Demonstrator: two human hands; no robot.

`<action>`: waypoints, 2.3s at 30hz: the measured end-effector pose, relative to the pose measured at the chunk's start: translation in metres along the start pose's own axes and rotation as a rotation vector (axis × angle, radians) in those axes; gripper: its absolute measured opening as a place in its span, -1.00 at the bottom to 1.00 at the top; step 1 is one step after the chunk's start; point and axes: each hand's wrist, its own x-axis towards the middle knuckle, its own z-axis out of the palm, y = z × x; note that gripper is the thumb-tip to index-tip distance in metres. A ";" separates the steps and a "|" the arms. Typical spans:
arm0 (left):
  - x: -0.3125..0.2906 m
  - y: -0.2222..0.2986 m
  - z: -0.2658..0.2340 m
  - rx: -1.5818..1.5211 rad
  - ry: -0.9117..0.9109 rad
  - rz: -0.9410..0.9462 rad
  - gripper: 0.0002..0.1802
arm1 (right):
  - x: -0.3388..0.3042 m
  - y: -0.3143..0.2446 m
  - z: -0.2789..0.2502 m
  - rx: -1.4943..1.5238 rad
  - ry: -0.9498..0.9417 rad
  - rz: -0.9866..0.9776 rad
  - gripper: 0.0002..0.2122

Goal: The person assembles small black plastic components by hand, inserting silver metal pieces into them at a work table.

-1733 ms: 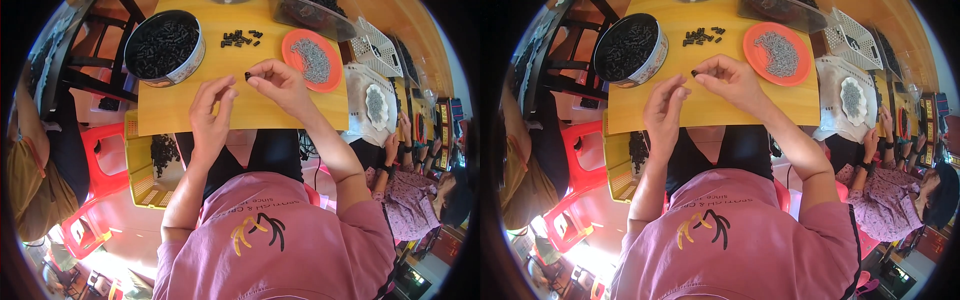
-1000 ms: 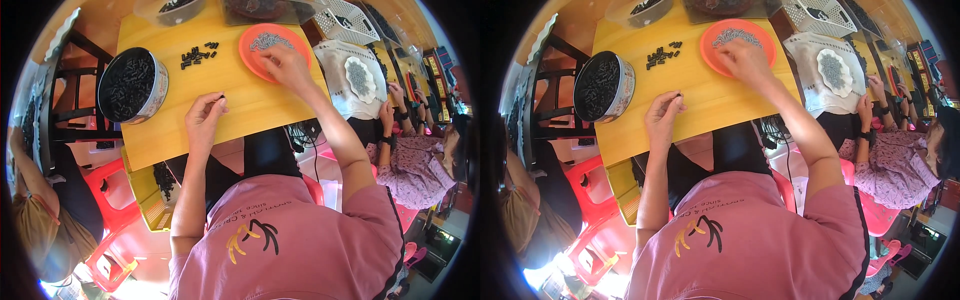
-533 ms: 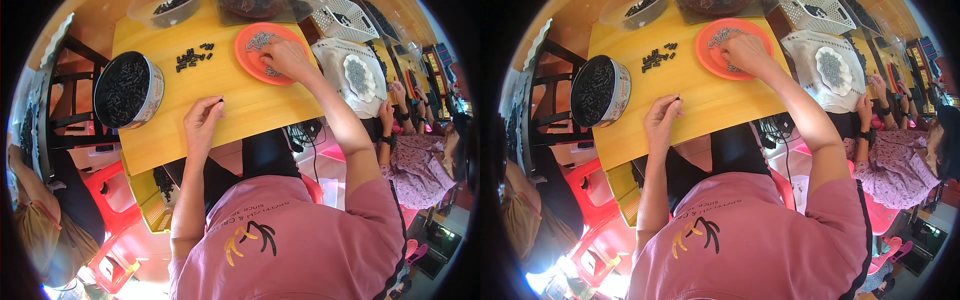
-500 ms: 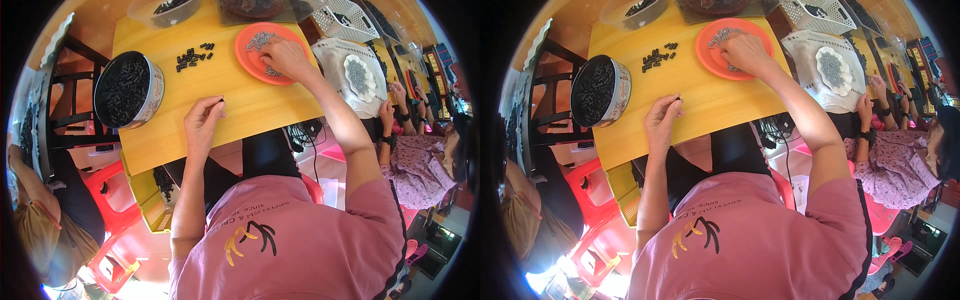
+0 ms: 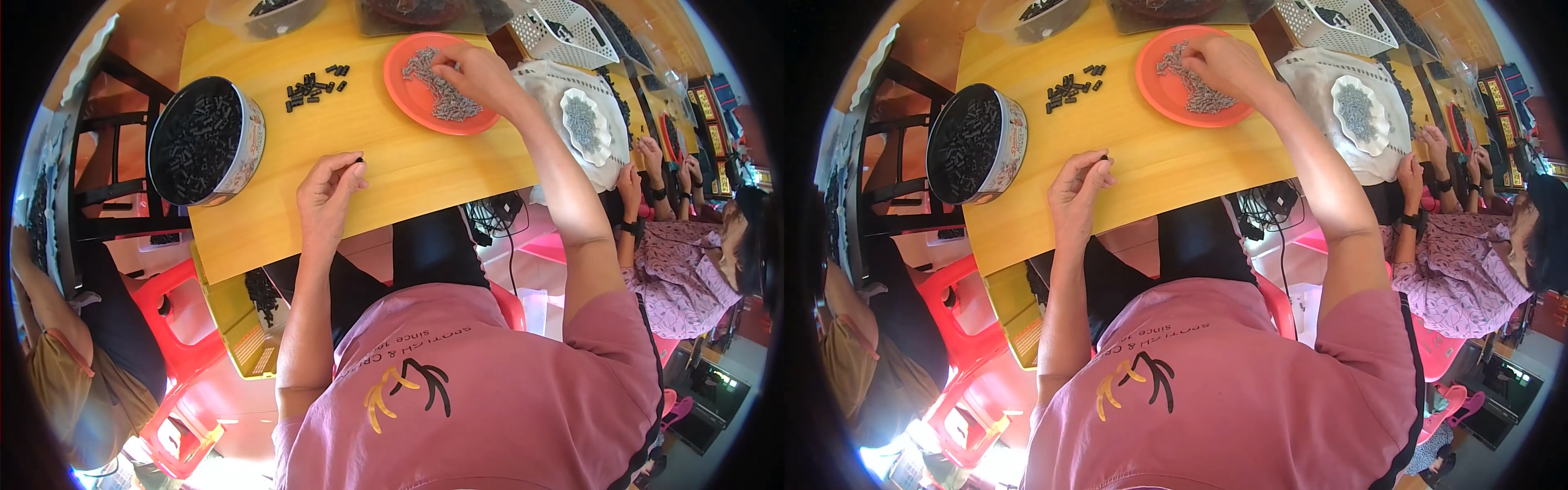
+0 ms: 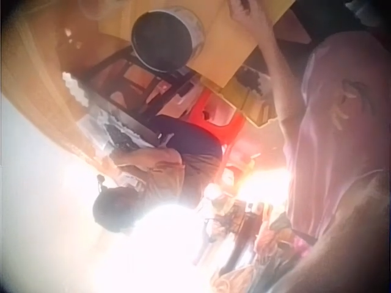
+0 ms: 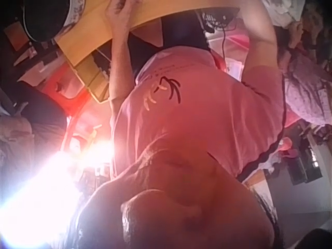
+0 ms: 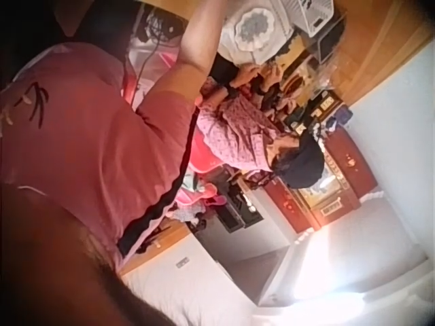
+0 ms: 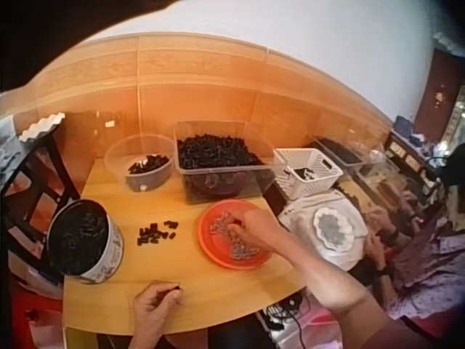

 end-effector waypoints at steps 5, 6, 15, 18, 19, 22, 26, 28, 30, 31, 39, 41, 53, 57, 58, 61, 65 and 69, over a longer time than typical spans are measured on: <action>0.000 -0.002 0.001 0.020 -0.008 0.007 -0.81 | -0.013 -0.001 0.004 -0.342 -0.210 -0.065 -0.84; 0.000 -0.001 0.001 0.037 -0.018 0.018 -0.81 | -0.015 -0.001 0.007 -0.343 -0.210 -0.065 -0.84; 0.000 0.000 0.001 0.031 -0.009 -0.006 -0.82 | -0.014 -0.003 0.005 -0.200 -0.011 -0.052 -0.79; 0.000 -0.002 0.001 0.041 -0.006 -0.005 -0.83 | -0.015 -0.002 0.004 -0.213 -0.043 -0.072 -0.79; 0.000 -0.002 0.000 0.046 -0.008 0.002 -0.83 | -0.015 -0.006 0.003 -0.218 -0.096 -0.041 -0.79; 0.000 -0.002 0.001 0.039 -0.007 0.002 -0.83 | -0.015 -0.001 0.003 -0.223 -0.049 -0.021 -0.78; -0.001 0.001 0.002 0.030 -0.004 0.005 -0.83 | -0.010 0.029 -0.002 -0.419 0.401 -0.083 -0.77; -0.002 0.003 0.001 0.023 0.003 -0.001 -0.83 | -0.008 0.055 -0.003 -0.411 0.468 -0.057 -0.75; 0.000 0.001 0.001 0.022 0.001 -0.008 -0.83 | -0.008 0.074 -0.004 -0.323 0.218 0.440 -0.71; 0.000 0.000 0.001 0.024 0.000 -0.012 -0.83 | -0.011 0.085 0.001 -0.323 0.220 0.441 -0.71; -0.001 -0.001 0.000 0.040 -0.012 0.005 -0.82 | -0.033 0.110 0.016 0.144 0.247 0.454 -0.69; -0.001 -0.001 -0.001 0.037 -0.009 0.002 -0.82 | -0.036 0.099 0.017 0.107 0.259 0.464 -0.70; -0.001 -0.002 -0.001 0.053 0.021 -0.010 -0.81 | -0.046 0.089 0.009 -0.114 0.238 0.424 -0.72; 0.000 -0.001 -0.002 0.054 0.020 -0.003 -0.81 | -0.041 0.043 0.000 -0.180 0.439 0.183 -0.79; 0.000 0.000 -0.001 0.052 0.006 0.004 -0.81 | -0.039 0.031 -0.002 -0.182 0.440 0.186 -0.79; 0.000 -0.001 -0.002 0.042 -0.001 0.002 -0.82 | -0.028 -0.002 0.005 -0.007 0.228 -0.147 -0.84; 0.000 -0.002 -0.001 0.035 0.004 -0.006 -0.81 | -0.021 -0.021 0.015 -0.095 -0.045 -0.395 -0.88; 0.000 -0.002 0.000 0.045 0.005 -0.008 -0.81 | -0.022 -0.018 0.015 -0.178 -0.211 -0.295 -0.86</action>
